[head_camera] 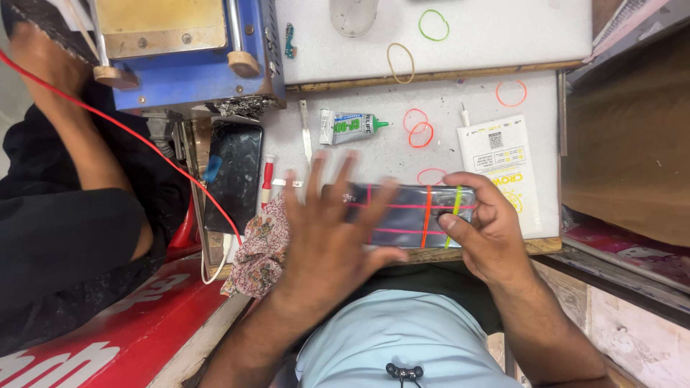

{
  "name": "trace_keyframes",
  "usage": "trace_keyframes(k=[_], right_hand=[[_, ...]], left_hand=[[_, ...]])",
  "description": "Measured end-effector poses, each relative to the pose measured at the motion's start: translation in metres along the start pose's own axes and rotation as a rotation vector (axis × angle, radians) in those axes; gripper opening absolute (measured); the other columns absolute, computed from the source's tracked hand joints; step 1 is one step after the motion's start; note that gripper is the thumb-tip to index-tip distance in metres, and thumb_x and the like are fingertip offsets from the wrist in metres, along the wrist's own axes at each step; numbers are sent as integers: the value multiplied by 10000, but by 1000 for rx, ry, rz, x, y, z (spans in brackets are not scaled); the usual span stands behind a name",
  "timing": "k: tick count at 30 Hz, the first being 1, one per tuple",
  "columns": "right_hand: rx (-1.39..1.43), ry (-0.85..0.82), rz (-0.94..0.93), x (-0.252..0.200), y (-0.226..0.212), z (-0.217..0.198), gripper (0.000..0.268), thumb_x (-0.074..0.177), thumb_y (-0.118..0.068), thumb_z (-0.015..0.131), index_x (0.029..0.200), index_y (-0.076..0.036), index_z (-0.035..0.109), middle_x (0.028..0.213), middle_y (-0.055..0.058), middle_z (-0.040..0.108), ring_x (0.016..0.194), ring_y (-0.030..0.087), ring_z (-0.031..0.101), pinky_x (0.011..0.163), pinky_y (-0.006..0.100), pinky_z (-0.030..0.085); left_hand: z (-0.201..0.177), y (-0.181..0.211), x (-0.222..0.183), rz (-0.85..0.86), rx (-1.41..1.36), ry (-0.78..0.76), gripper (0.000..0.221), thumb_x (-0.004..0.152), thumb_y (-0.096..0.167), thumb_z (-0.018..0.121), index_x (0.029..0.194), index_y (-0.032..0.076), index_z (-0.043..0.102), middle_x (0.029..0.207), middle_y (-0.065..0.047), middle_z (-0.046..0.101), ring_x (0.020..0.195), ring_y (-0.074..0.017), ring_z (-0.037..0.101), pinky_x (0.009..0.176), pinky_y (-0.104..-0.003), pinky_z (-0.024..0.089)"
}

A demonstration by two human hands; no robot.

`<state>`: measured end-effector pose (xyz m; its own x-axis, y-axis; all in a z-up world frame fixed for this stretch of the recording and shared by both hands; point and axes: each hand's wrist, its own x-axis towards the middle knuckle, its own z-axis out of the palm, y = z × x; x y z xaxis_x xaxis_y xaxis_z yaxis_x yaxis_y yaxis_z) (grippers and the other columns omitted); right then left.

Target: The person secures a smartphone with multiple rubber bands, likely to hold a screen or back panel in place after applying adhesive. They then wipe the phone's surface with a cloth. The phone remains on the workbench with the rubber bands applied.

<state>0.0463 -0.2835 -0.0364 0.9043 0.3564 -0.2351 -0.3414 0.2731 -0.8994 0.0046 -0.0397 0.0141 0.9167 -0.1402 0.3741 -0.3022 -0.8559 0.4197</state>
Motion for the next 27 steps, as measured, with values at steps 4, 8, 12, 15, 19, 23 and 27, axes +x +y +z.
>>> trace_keyframes(k=[4, 8, 12, 15, 19, 23, 27], right_hand=[[105, 34, -143, -9, 21, -14, 440, 956, 65, 670, 1346, -12, 480, 1197, 138, 676, 1111, 158, 676, 985, 306, 583], [-50, 24, -180, -13, 31, -13, 447, 950, 87, 698, 1325, -10, 476, 1207, 149, 665, 1098, 161, 669, 875, 282, 572], [-238, -78, -278, -13, 32, -10, 427, 944, 84, 694, 1285, -17, 456, 1278, 177, 658, 1154, 179, 669, 963, 306, 578], [-356, -143, -282, -14, 27, -14, 462, 907, 97, 706, 1295, 2, 473, 1231, 200, 674, 1132, 211, 691, 981, 329, 584], [-371, -156, -211, -17, 25, -9, 458, 888, 123, 707, 1301, 38, 529, 1201, 233, 677, 1128, 254, 699, 987, 361, 580], [-253, -3, -386, -22, 36, 28, 435, 965, 58, 719, 1306, -17, 460, 1287, 179, 657, 1193, 212, 697, 1019, 315, 587], [-581, 43, -366, -8, 17, 34, 299, 979, 36, 692, 1259, -14, 602, 1188, 149, 734, 991, 176, 721, 866, 293, 599]], left_hand=[[16, -15, -22, -521, -1007, 124, 935, 869, 228, 846, 1582, 98, 254, 1474, -173, 539, 1406, -279, 528, 1233, -453, 365], [47, -12, -44, -798, -1612, 109, 617, 889, 74, 782, 1423, 48, 475, 1252, -154, 677, 1134, -207, 670, 1031, -358, 530], [67, -10, -54, -784, -1684, 210, 392, 934, -5, 754, 1283, -27, 576, 1185, -128, 720, 1106, -187, 684, 1034, -358, 527], [70, -14, -57, -755, -1698, 216, 368, 943, -4, 759, 1268, -28, 587, 1186, -124, 724, 1117, -183, 681, 1049, -361, 523], [75, -12, -53, -746, -1748, 243, 408, 965, 37, 765, 1317, -31, 570, 1215, -144, 702, 1139, -207, 677, 1062, -381, 525], [85, 3, -47, -777, -1906, 205, 519, 978, 125, 749, 1401, 27, 465, 1299, -101, 637, 1219, -181, 625, 1109, -358, 499], [84, 3, -40, -799, -1789, 117, 552, 994, 184, 738, 1420, 17, 429, 1291, -96, 630, 1193, -167, 613, 1075, -356, 507]])
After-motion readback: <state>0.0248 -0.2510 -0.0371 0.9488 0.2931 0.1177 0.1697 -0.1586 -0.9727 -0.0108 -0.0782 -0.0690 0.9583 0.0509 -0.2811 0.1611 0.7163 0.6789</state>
